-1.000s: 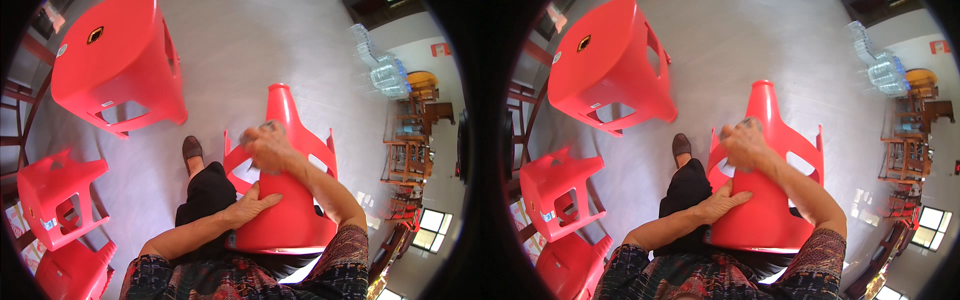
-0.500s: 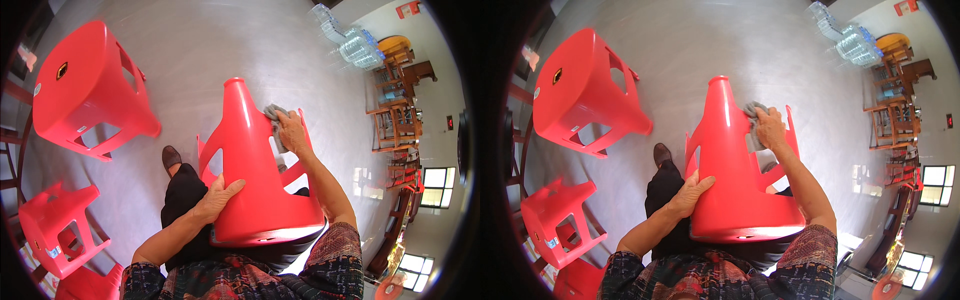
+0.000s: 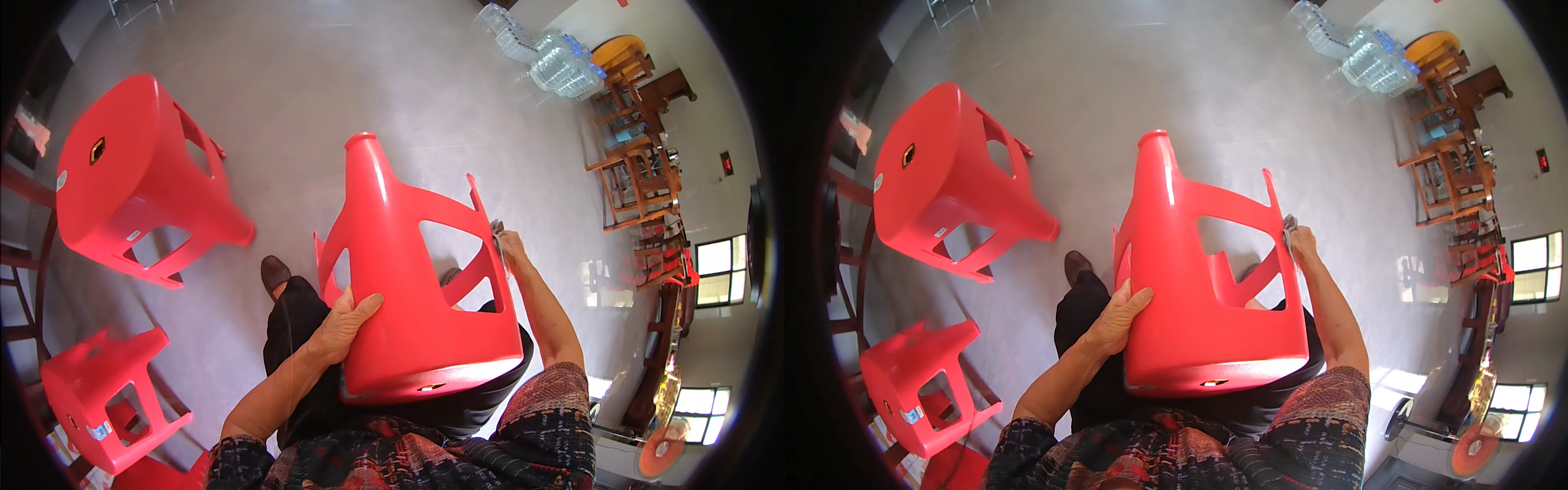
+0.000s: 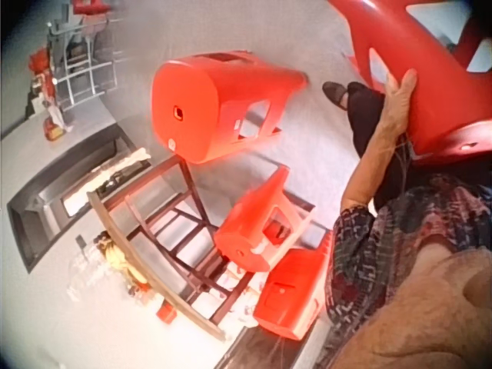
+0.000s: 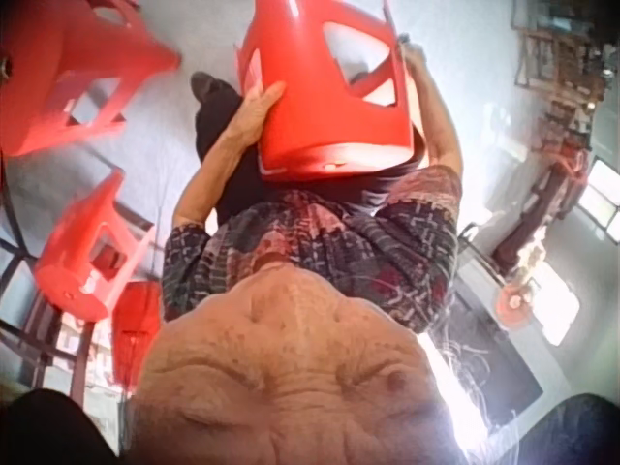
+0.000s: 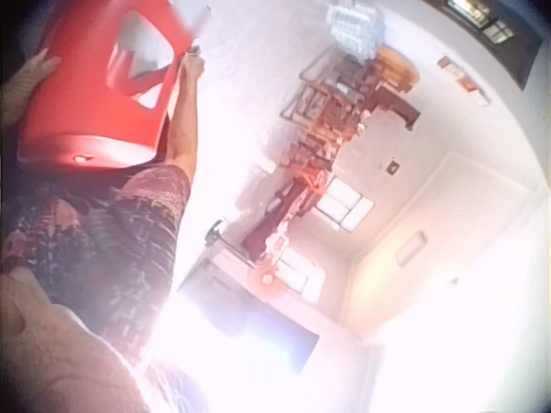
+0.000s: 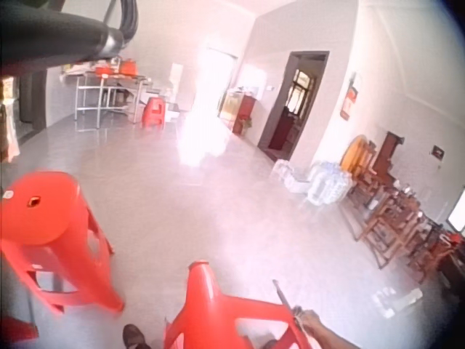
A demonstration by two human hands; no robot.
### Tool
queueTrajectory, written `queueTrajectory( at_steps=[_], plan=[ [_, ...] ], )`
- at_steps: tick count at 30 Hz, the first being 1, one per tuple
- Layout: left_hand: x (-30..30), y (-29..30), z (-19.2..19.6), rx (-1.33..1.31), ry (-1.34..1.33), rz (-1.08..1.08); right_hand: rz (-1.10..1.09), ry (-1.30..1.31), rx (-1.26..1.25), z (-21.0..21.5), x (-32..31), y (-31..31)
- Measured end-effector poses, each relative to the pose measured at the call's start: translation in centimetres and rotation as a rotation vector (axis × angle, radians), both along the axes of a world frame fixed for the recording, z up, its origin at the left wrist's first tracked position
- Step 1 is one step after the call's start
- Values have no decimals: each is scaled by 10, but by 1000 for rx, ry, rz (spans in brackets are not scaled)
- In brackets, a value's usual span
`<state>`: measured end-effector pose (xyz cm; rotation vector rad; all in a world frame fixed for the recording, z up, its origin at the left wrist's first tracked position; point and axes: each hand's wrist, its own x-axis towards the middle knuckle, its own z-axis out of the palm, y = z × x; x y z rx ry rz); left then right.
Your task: The person sits on the floor and wipes a red plastic stool with a grey cloth. They clean the top surface, sides, and legs of the stool, rotating it to access all areas. The person then places the stool upright and repeats the wiping process on another red stool.
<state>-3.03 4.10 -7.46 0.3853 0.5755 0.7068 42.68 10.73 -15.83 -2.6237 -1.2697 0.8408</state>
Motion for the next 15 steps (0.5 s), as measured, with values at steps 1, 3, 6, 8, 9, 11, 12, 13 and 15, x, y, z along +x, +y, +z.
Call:
queueTrajectory(
  at_steps=[1,3,6,8,9,11,12,13,15],
  plan=[
    [-2,-1,-2,-14,14,2,4,-138,-44,21,-32,6],
    [-2,1,-5,-39,17,-28,134,-272,79,56,-75,13],
    [2,0,-4,-13,-37,-14,356,-439,291,64,-129,32],
    [3,0,-6,-11,-49,-17,552,-357,350,70,-163,49],
    [4,0,-8,-9,-55,-21,569,-315,373,68,-178,56],
    [5,-1,-9,-10,-41,-20,664,-233,419,71,-217,64],
    [4,-2,-10,-13,-29,-15,743,-188,441,87,-244,64],
    [3,-3,-11,-10,-34,-17,824,-78,399,104,-263,60],
    [0,-1,-15,-9,-38,-14,1051,46,280,146,-303,47]
  ],
)
